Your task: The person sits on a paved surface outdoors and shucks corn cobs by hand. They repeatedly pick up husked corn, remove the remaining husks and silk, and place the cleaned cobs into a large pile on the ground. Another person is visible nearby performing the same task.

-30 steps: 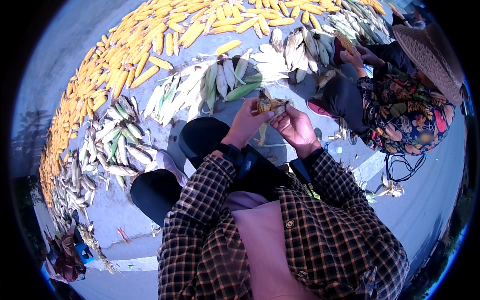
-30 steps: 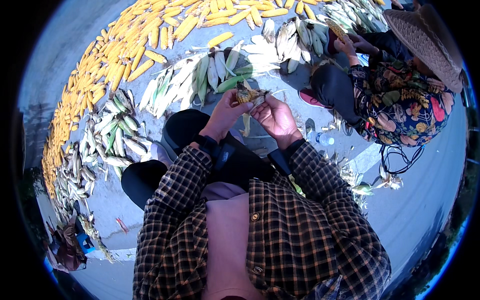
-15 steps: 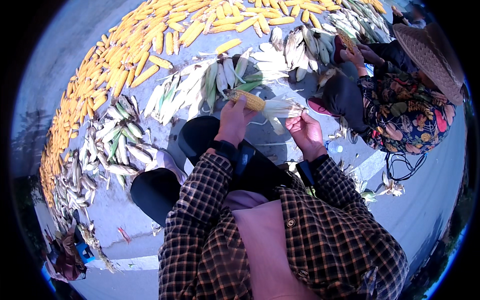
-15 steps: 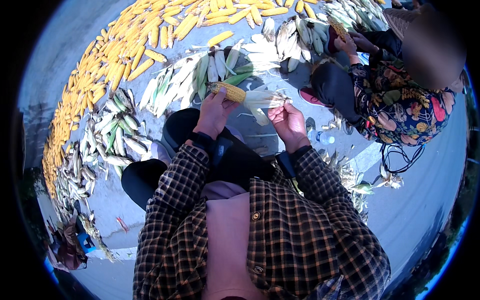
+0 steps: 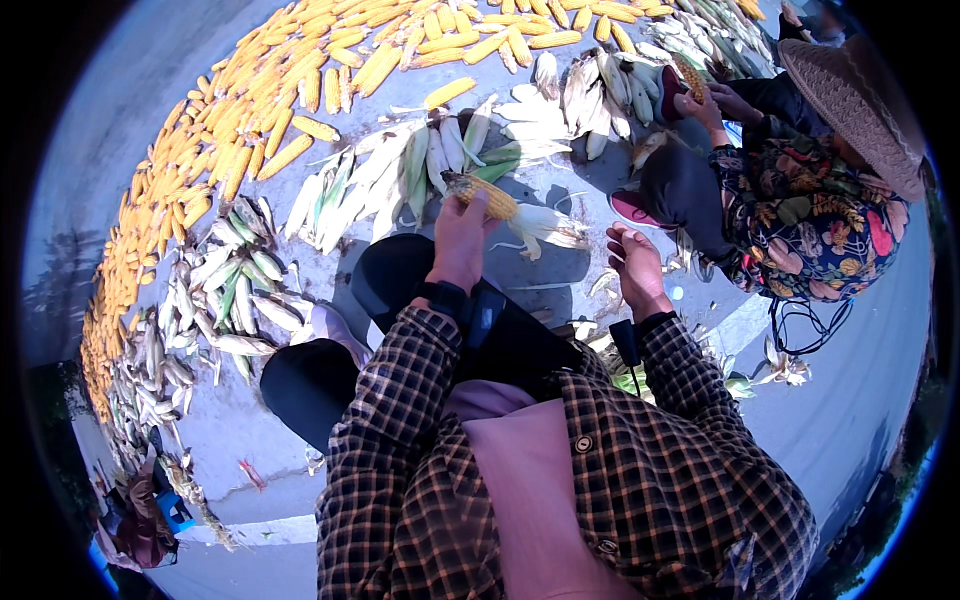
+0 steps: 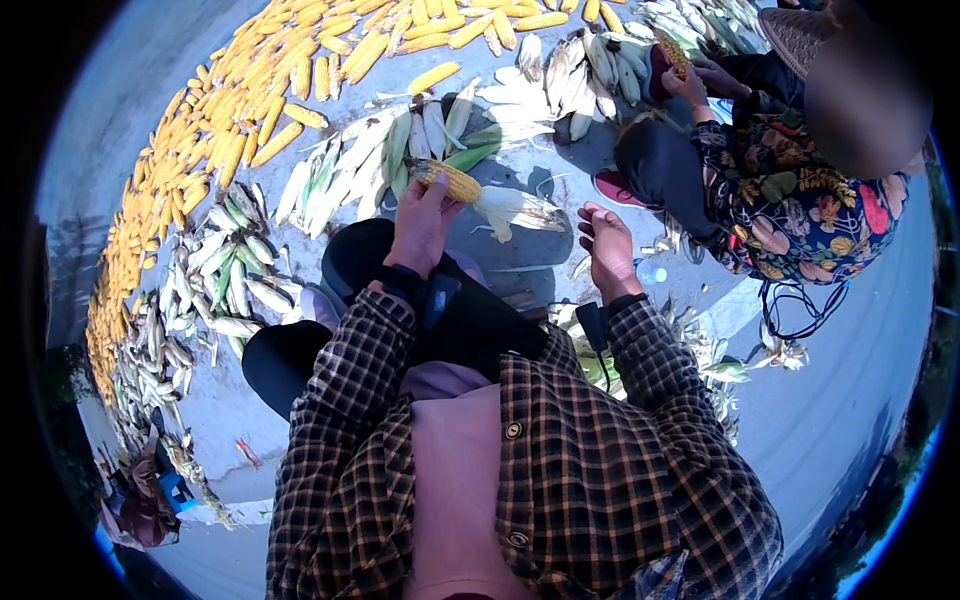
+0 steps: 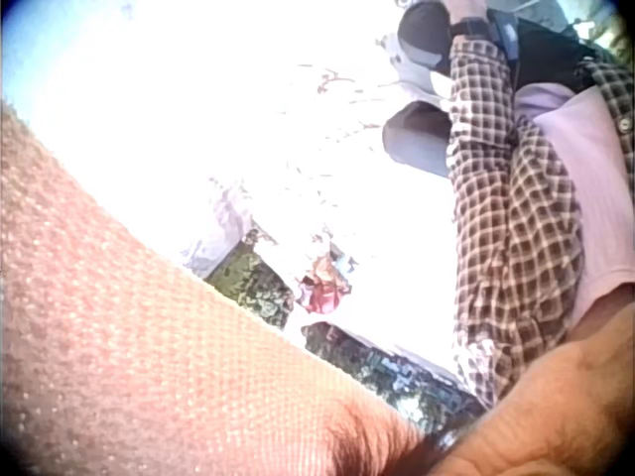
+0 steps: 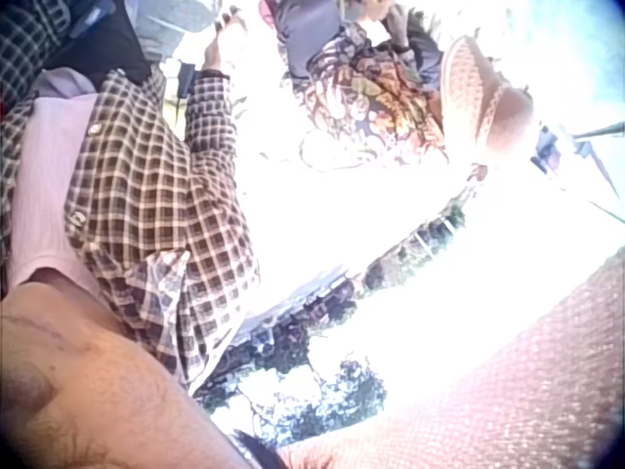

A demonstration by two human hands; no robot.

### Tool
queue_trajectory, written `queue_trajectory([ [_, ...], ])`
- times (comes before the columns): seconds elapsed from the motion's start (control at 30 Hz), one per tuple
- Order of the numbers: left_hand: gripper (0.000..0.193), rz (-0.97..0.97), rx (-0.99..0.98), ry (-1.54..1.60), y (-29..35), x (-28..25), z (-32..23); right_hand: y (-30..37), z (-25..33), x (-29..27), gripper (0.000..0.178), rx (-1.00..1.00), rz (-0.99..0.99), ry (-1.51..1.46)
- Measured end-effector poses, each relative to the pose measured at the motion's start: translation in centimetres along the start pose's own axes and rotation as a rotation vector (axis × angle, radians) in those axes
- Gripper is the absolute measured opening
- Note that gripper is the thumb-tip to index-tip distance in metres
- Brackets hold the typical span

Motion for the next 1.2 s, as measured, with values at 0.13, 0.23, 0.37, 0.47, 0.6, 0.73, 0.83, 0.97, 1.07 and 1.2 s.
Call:
queue_trajectory([
  [0.13,0.029,0.073,0.004,-0.149,0.2,1.0,0.4,-0.9,3.2,0.7,0.02,-0.372,0.088,0.286],
  [0.23,0.029,0.125,-0.018,-0.205,0.9,2.0,0.4,0.5,5.3,4.9,0.025,-0.609,0.28,0.56],
  [0.37,0.03,0.219,-0.08,-0.194,1.7,2.6,0.5,2.5,6.2,10.2,0.044,-0.82,0.448,0.883],
  [0.47,0.03,0.265,-0.107,-0.167,1.8,3.1,0.6,1.6,4.4,11.4,0.051,-0.551,0.694,0.689],
  [0.6,0.029,0.284,-0.072,-0.12,1.0,2.6,0.9,0.1,2.7,11.7,0.041,-0.334,0.755,0.711],
  [0.73,0.028,0.255,-0.056,-0.116,0.3,2.3,1.2,-1.0,1.7,11.6,0.039,-0.3,0.719,0.738],
  [0.83,0.028,0.256,-0.043,-0.098,0.0,2.6,1.2,-1.2,1.6,11.7,0.038,-0.363,0.676,0.736],
  [0.97,0.029,0.272,-0.097,-0.203,-0.4,3.5,1.5,-1.7,2.1,11.8,0.035,-0.472,0.599,0.761],
  [1.07,0.028,0.265,-0.124,-0.303,-1.3,4.0,2.4,-1.4,3.2,12.7,0.039,-0.567,0.576,0.823],
  [1.2,0.024,0.177,-0.108,-0.244,-2.1,2.4,1.1,1.2,5.2,14.8,0.042,-0.498,0.626,0.783],
])
Point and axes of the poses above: each hand's wrist, its own y-axis away from the middle knuckle, its own x-axis out of the palm, z = x × y, the point moved 5 cm from there along -y, towards the middle knuckle, and after that the axes turned 8 degrees about y, right-handed, at the moved point
